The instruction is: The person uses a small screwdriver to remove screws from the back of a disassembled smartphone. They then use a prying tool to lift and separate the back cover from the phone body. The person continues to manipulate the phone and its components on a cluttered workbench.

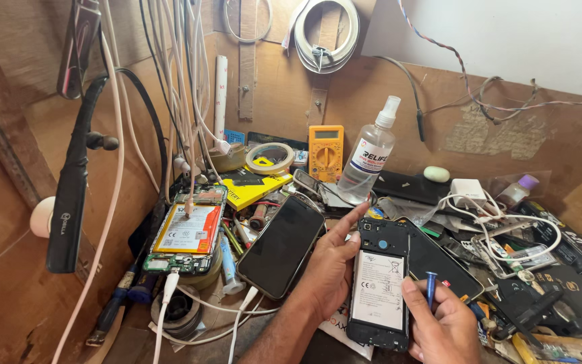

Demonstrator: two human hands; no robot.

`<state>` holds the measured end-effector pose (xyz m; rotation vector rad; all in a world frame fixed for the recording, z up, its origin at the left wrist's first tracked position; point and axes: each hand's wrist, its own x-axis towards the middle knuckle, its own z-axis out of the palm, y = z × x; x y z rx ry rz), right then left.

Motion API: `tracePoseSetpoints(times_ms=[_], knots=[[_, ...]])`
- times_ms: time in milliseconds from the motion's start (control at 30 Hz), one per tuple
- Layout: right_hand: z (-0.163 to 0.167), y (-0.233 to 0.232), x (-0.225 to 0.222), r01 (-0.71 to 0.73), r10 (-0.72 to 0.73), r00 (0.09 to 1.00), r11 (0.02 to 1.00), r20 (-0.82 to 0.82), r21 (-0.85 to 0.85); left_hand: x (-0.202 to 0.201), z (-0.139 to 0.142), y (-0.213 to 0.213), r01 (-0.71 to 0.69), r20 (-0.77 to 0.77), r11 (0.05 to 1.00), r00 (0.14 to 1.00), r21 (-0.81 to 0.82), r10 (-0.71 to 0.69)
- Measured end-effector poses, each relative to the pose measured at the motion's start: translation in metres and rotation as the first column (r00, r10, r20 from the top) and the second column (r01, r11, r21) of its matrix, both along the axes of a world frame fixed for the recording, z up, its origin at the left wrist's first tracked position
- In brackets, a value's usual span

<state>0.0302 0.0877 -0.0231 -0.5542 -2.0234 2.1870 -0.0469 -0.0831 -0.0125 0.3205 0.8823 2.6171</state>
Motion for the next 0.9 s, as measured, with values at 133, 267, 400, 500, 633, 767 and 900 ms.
tracePoseSetpoints(times_ms=[133, 267, 400, 500, 633, 767, 900], knots=[[0.000, 0.000, 0.000, 0.002, -0.002, 1.000, 1.000, -0.006, -0.007, -0.005, -0.006, 0.004, 0.018, 0.031, 1.000, 0.999, 0.003, -0.018], [-0.001, 0.001, -0.002, 0.024, -0.024, 1.000, 1.000, 0.006, 0.017, -0.006, -0.009, 0.007, 0.025, 0.025, 1.000, 0.999, 0.013, -0.026], [-0.002, 0.005, -0.006, -0.010, 0.012, 0.998, 1.000, 0.064, -0.030, 0.000, -0.005, 0.006, 0.062, 0.037, 0.996, 0.997, 0.058, -0.065], [0.000, 0.012, -0.010, -0.058, 0.079, 0.987, 0.988, 0.139, -0.143, 0.002, 0.002, 0.004, 0.237, 0.087, 0.961, 0.964, 0.139, -0.251], [0.000, 0.019, -0.014, -0.143, 0.207, 0.965, 0.929, 0.162, -0.340, 0.004, 0.008, 0.000, 0.350, 0.050, 0.917, 0.930, 0.194, -0.365], [-0.005, 0.024, -0.017, -0.210, 0.275, 0.949, 0.916, 0.154, -0.341, 0.006, 0.011, -0.002, 0.303, 0.071, 0.941, 0.946, 0.154, -0.316], [-0.017, 0.026, -0.020, -0.172, 0.225, 0.960, 0.943, 0.166, -0.286, 0.007, 0.016, -0.004, 0.160, 0.061, 0.981, 0.984, 0.110, -0.167]])
